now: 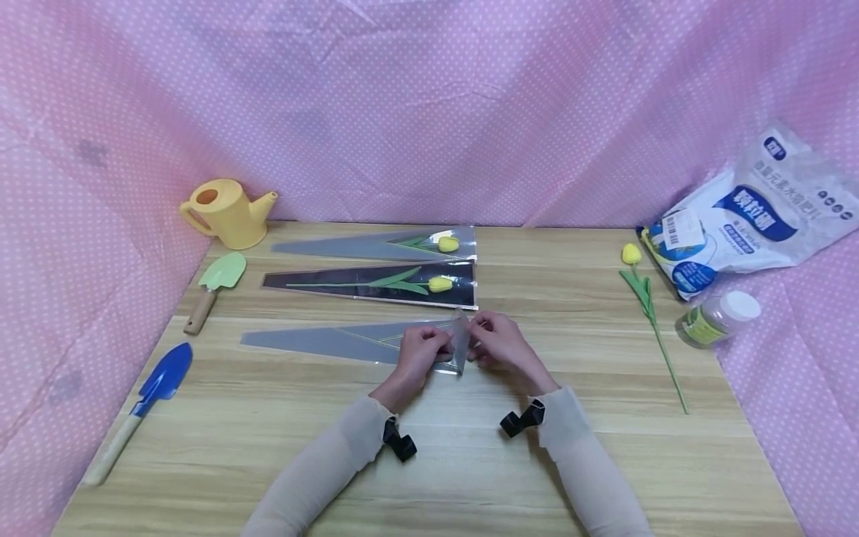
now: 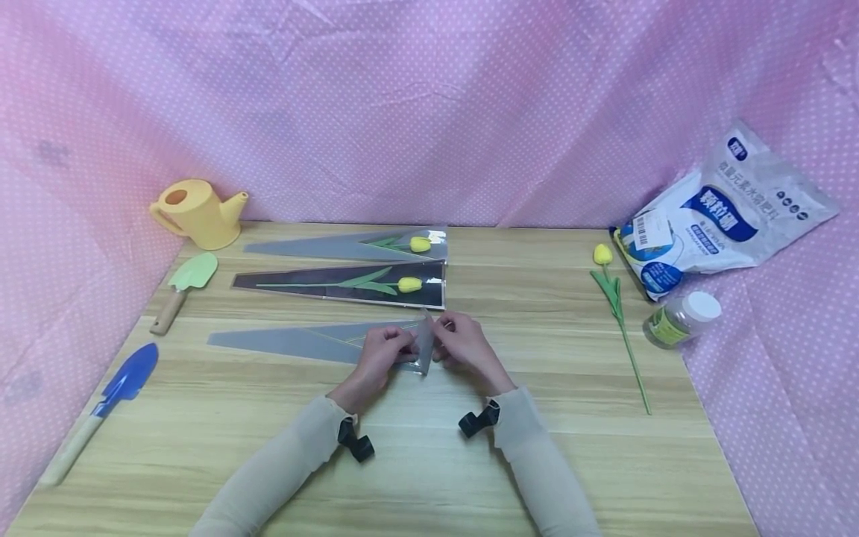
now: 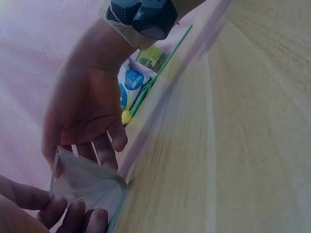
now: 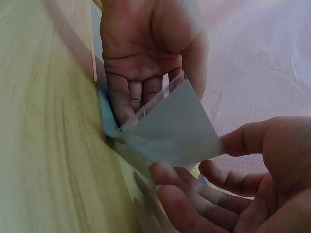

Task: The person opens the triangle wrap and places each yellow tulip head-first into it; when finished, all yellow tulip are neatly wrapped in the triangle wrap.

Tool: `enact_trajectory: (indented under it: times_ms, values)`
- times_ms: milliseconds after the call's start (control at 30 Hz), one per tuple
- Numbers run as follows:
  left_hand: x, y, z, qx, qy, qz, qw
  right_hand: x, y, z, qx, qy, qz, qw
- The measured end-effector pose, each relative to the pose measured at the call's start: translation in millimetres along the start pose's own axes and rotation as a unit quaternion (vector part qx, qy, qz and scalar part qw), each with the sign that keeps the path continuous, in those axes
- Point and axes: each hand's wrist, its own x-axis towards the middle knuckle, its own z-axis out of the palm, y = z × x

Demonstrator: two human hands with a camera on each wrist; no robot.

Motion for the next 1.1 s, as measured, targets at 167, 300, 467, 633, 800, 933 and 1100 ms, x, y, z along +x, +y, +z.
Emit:
enact_trajectory:
  times_ms: [167, 300, 467, 633, 800, 933, 1100]
  values:
    - [0.7, 0.6, -0.2, 0.007, -0.002, -0.003, 1.0, -3.1, 3, -3, -0.008, 0.005, -0.009, 0.9999]
    - [2.2, 0.2, 0.5, 0.005, 0.0, 0.003, 1.0, -3.2, 9, -6, -0.011, 0.01, -0.019, 0.9997]
    - [4.4, -1.1, 0.4, 0.024, 0.001, 0.014, 0.9996, -1.4, 17, -10, -0.017, 0.012, -0.026, 0.9994]
    - [6.5, -2.7, -0.1, 0.034, -0.001, 0.03, 0.999, 0.1, 23, -16, -0.026, 0.011, -0.03, 0.9992]
    - [9.4, -4.0, -1.2, 0.035, 0.002, 0.033, 0.9988, 0.6, 26, -20, -0.048, 0.02, -0.032, 0.9981]
    - [11.9, -3.8, -1.1, 0.035, 0.005, 0.027, 0.999, -0.4, 26, -22, -0.081, 0.033, -0.047, 0.9951]
    - [12.3, -6.0, -1.0, 0.038, 0.007, 0.03, 0.9988, -0.4, 26, -21, -0.102, 0.044, -0.061, 0.9919]
